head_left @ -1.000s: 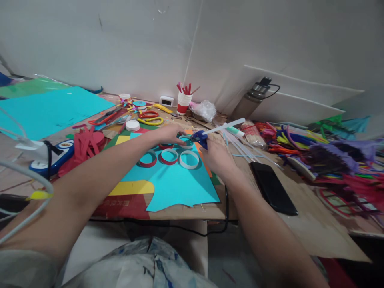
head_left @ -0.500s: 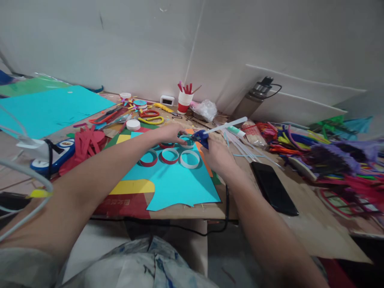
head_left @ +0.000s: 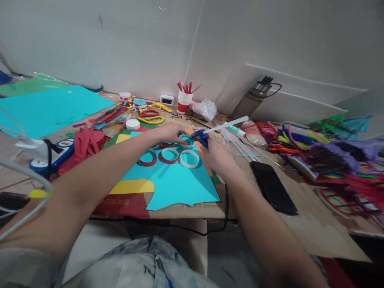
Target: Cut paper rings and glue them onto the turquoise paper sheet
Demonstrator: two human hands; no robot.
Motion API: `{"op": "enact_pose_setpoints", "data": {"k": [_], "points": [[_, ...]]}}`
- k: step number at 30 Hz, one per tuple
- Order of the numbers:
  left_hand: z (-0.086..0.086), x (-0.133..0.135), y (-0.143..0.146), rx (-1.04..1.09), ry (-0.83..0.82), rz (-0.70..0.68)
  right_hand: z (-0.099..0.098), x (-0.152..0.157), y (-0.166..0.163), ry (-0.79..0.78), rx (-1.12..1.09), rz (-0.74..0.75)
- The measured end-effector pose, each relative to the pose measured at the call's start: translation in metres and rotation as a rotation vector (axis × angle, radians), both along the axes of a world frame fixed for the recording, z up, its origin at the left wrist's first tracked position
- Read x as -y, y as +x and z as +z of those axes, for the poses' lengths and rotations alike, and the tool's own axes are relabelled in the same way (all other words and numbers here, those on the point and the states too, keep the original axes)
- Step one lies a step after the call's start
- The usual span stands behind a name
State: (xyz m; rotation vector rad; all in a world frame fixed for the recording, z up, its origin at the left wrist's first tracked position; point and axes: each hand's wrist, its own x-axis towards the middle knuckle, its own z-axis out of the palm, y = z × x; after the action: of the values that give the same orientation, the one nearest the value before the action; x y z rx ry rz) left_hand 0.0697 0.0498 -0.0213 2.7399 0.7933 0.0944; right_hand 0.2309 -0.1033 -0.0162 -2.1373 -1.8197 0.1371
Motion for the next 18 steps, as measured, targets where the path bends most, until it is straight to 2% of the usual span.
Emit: {"op": "enact_pose_setpoints", "data": {"k": [18], "points": [[0.0009, 0.0005, -0.0001, -0.011, -0.003, 0.012, -0.0019, 0.0001, 0.0044, 0.025, -0.026, 0.002]]}}
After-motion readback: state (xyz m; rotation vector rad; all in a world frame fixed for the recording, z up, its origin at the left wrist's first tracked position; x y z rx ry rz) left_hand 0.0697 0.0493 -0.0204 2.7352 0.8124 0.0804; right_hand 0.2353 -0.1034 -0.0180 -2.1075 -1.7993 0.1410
